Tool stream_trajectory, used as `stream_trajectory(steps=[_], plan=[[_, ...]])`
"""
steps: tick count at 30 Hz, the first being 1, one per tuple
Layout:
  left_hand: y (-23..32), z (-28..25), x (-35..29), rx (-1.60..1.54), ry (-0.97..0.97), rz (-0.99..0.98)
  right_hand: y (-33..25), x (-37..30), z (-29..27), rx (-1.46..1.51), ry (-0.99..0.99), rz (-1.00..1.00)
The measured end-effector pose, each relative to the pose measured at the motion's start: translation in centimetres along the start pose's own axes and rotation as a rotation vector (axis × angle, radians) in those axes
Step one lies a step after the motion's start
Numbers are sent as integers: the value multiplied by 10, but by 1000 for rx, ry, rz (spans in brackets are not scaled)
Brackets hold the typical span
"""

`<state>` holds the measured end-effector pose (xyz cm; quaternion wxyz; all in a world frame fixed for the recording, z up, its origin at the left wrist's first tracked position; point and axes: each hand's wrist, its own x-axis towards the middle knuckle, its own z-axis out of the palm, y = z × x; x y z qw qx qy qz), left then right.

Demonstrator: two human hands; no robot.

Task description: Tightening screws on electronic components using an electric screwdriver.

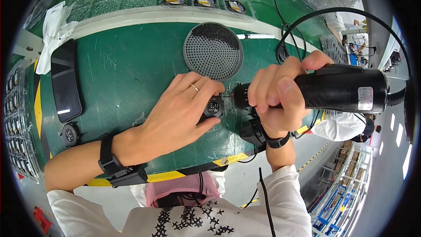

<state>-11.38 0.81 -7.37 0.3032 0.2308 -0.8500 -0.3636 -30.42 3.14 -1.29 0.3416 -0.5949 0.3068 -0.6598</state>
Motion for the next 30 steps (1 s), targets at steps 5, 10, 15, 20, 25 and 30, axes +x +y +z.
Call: stream_trajectory(steps=[5, 10, 15, 20, 25, 30], plan=[[-1, 0, 0, 7, -17, 0, 0, -1, 0, 10, -1, 13], [-2, 0, 0, 13, -17, -12, -1, 0, 1, 8, 4, 30], [-3, 1, 0, 26, -7, 10, 1, 0, 0, 2, -3, 35], [-3, 1, 0, 41, 7, 23, 2, -1, 0, 10, -27, 29], [-4, 1, 0, 16, 0, -1, 2, 0, 1, -9, -40, 23], [-4, 0, -1, 17, -11, -6, 2, -1, 2, -12, -39, 41]])
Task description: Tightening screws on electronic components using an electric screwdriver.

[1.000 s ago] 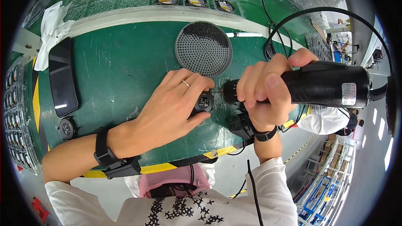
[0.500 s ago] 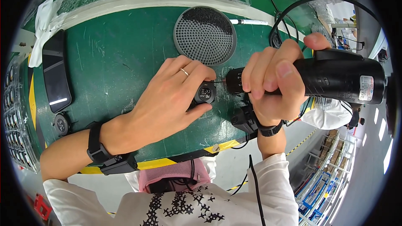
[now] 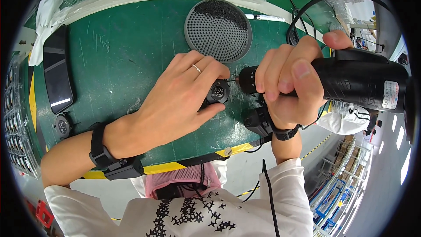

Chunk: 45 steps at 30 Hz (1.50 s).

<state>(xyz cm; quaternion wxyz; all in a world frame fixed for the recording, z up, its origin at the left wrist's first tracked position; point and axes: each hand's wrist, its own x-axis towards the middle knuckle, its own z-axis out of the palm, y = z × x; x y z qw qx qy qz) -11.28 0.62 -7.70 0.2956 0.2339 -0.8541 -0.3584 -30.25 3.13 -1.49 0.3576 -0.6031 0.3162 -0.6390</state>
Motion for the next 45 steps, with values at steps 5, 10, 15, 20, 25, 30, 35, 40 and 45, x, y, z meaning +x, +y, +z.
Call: stream_trajectory(steps=[5, 10, 15, 20, 25, 30, 35, 40, 45], plan=[[0, 0, 1, -1, 1, 2, 0, 0, 0, -24, -29, -18], [0, 0, 0, 3, 0, 0, 0, -1, -1, 12, -34, -10], [0, 0, 0, -1, -6, -1, 0, 0, -1, 8, -45, -8], [-1, 2, 0, -1, -1, 1, 0, -1, -1, -30, -68, -2], [-2, 2, -1, 19, 19, 30, -1, 1, 8, 82, -68, 54], [-1, 3, -1, 29, 38, 26, 1, 3, 11, 167, -104, 96], [1, 4, -1, 39, 58, 18, 2, 4, 9, 184, -98, 112], [2, 4, -2, 18, 54, 2, 6, 1, 1, 72, -162, 79], [2, 4, -2, 11, 47, 7, 11, 2, 1, 96, -161, 61]])
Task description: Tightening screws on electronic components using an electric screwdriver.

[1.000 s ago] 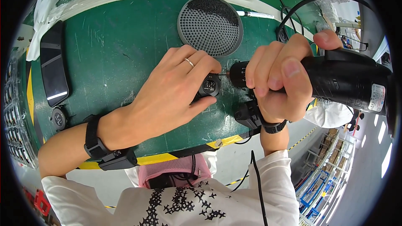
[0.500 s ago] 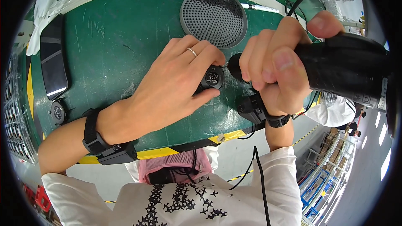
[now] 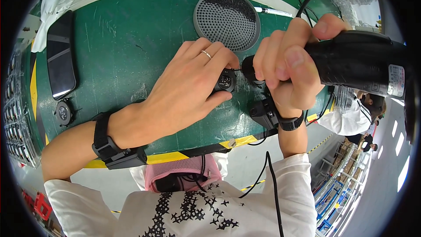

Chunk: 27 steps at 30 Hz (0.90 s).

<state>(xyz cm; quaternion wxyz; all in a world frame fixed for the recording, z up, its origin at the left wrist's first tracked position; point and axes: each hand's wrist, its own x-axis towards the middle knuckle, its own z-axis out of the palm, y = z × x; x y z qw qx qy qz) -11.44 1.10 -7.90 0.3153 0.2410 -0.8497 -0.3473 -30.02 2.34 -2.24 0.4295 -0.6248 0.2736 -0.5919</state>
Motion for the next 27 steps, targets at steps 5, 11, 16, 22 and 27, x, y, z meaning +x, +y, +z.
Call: stream_trajectory(steps=[5, 11, 16, 22, 27], plan=[[-1, -1, 0, -2, -7, -4, 3, 1, 0, 19, 38, -5], [0, -2, 1, -18, -13, -21, 3, 4, -1, 16, 28, -26], [-3, -1, 1, -29, -14, -13, 4, 4, -1, 36, 55, -15], [1, -2, 4, 16, -24, 43, 1, 2, 0, 8, 65, -17], [0, -4, 4, 24, -42, 17, 3, 0, 2, -47, 63, -20]])
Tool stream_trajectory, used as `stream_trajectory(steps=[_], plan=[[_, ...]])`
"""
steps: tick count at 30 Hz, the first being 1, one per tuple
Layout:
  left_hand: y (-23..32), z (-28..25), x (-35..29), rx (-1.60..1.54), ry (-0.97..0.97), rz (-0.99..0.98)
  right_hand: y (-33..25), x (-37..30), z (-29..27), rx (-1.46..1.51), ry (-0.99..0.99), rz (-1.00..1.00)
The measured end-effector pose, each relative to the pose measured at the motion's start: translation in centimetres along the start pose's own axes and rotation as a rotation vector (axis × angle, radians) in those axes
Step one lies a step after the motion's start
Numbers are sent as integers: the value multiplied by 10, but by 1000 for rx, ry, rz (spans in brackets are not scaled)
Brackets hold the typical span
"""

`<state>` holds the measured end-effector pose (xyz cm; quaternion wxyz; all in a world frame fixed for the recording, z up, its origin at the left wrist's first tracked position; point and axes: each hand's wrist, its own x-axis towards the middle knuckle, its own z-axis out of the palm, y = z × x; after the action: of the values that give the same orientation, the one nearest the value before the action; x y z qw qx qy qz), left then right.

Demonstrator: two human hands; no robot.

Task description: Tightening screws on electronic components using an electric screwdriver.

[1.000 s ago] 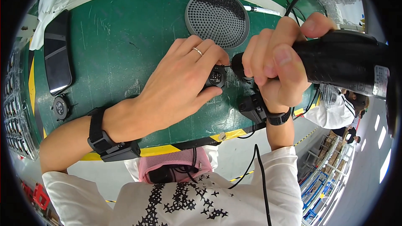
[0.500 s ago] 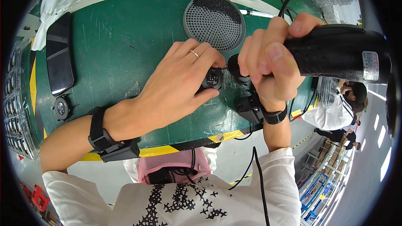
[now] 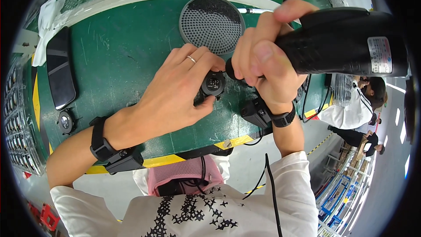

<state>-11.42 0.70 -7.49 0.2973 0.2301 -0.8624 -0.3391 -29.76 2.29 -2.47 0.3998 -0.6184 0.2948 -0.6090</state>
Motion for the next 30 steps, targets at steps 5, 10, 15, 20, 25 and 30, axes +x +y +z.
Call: stream_trajectory(steps=[5, 10, 15, 20, 25, 30], plan=[[0, 2, 2, -4, -13, -4, -5, -1, -6, 84, 36, -36], [-3, -2, 2, -18, -67, -16, -11, 8, -29, 264, 176, -40], [-3, -2, 2, -13, -111, -15, -5, 10, -25, 134, 243, -29], [-2, 1, 0, -144, -99, 2, -22, 23, 21, -43, 669, 436], [-3, -2, 3, -93, -151, 6, -16, 22, 22, 237, 749, 351], [-5, -2, 1, -87, -164, 8, -22, 30, 23, -86, 710, 456]])
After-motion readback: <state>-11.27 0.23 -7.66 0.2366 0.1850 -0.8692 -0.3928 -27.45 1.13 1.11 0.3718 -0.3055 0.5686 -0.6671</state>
